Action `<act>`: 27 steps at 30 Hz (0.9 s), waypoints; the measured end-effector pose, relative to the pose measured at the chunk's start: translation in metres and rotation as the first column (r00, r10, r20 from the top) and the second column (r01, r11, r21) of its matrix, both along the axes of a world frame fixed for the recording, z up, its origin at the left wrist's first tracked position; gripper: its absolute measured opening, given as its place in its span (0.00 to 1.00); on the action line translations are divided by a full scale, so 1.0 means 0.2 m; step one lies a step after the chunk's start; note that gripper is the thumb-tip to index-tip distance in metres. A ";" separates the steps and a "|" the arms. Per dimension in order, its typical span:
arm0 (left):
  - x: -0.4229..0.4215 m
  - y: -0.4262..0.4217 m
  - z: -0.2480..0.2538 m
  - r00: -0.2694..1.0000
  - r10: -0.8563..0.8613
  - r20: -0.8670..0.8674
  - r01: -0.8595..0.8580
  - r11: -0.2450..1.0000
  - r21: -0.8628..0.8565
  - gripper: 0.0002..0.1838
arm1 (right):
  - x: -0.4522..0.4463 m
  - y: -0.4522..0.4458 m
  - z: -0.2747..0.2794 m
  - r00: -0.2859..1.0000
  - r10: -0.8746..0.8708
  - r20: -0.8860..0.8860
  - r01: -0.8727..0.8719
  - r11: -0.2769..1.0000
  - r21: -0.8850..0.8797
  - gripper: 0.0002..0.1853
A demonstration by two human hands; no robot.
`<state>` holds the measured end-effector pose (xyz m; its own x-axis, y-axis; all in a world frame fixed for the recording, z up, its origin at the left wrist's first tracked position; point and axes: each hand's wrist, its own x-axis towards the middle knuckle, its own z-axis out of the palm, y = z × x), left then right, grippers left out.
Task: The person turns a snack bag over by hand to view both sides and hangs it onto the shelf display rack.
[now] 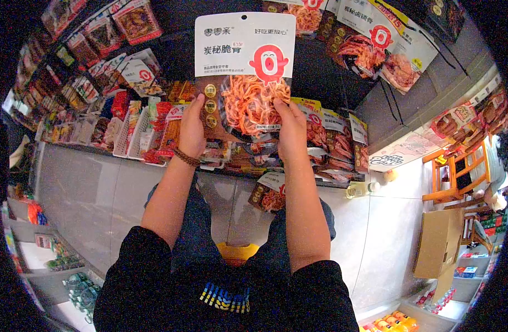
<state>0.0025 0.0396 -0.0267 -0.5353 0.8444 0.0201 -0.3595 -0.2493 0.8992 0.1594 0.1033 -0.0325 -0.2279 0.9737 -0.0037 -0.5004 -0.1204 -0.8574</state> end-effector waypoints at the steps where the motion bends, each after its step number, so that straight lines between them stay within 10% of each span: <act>1: 0.00 0.00 0.00 1.000 0.000 0.002 0.000 1.000 0.006 0.17 | 0.00 -0.01 0.01 1.000 0.009 -0.019 -0.009 1.000 -0.021 0.12; 27: -0.02 0.01 -0.03 0.998 0.026 -0.050 -0.026 1.000 -0.001 0.16 | 0.00 0.01 -0.02 0.999 0.008 -0.035 -0.008 1.000 -0.012 0.12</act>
